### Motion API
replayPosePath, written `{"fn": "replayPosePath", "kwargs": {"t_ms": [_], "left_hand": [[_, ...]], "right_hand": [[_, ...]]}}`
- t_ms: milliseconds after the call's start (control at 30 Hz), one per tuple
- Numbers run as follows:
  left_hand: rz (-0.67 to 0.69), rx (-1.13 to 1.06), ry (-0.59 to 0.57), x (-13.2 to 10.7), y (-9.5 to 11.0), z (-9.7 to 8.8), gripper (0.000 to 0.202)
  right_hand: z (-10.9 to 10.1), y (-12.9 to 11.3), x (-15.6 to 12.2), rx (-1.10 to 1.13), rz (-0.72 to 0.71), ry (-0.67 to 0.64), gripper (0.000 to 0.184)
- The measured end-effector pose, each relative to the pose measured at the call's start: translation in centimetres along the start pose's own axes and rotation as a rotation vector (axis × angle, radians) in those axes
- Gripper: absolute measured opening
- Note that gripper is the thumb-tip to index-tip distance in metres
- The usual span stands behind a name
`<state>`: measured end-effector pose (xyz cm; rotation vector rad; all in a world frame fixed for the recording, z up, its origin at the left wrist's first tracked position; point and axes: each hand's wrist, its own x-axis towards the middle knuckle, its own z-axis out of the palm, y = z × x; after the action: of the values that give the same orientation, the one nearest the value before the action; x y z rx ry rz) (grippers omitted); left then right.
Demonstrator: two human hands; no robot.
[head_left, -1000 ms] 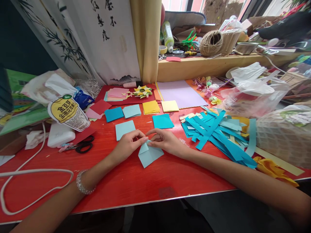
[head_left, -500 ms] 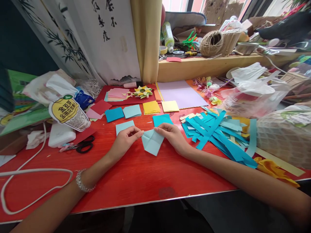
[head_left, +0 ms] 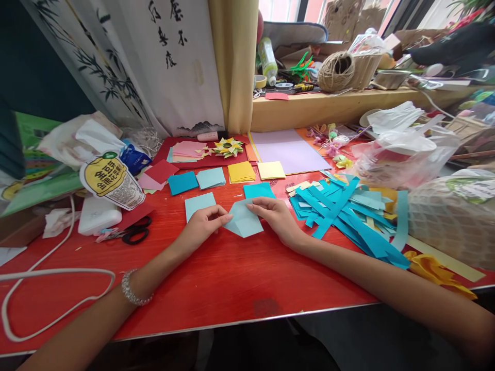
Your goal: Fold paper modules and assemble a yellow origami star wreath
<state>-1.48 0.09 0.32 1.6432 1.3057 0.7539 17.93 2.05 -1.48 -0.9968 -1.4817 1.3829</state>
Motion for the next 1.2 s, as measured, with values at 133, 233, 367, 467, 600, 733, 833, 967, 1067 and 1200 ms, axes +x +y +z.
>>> {"fn": "replayPosePath", "kwargs": {"t_ms": [133, 233, 367, 467, 600, 733, 833, 967, 1067, 1200], "left_hand": [[-0.005, -0.016, 0.004, 0.0, 0.1, 0.1, 0.029], [-0.007, -0.034, 0.001, -0.1, 0.2, 0.1, 0.029], [-0.013, -0.063, -0.012, -0.1, 0.2, 0.0, 0.028], [-0.019, -0.085, -0.017, -0.1, 0.1, 0.0, 0.026], [-0.009, -0.106, -0.017, -0.1, 0.1, 0.0, 0.025], [0.001, -0.098, -0.021, -0.2, 0.3, 0.1, 0.026], [-0.002, -0.079, -0.026, -0.2, 0.4, 0.1, 0.027], [0.014, -0.048, -0.037, -0.2, 0.3, 0.1, 0.026], [0.028, -0.030, -0.036, -0.2, 0.2, 0.1, 0.027], [0.058, -0.011, -0.033, -0.3, 0.2, 0.0, 0.028]], "right_hand": [[-0.1, 0.4, 0.0, -0.046, -0.023, -0.035, 0.026], [0.0, 0.6, -0.2, -0.067, -0.050, -0.037, 0.028], [0.1, 0.2, -0.7, -0.163, -0.167, 0.026, 0.028], [0.3, -0.3, -1.1, -0.233, -0.254, -0.012, 0.025], [0.4, -0.6, -1.1, -0.217, -0.260, -0.041, 0.023], [0.5, -0.3, -0.8, -0.134, -0.168, -0.033, 0.021], [0.4, -0.2, -0.6, -0.052, -0.088, -0.044, 0.021], [0.3, -0.1, -0.2, 0.070, -0.012, -0.094, 0.019], [0.2, 0.0, 0.0, 0.208, 0.048, -0.126, 0.033], [0.1, 0.3, 0.2, 0.255, 0.145, -0.188, 0.046]]}}
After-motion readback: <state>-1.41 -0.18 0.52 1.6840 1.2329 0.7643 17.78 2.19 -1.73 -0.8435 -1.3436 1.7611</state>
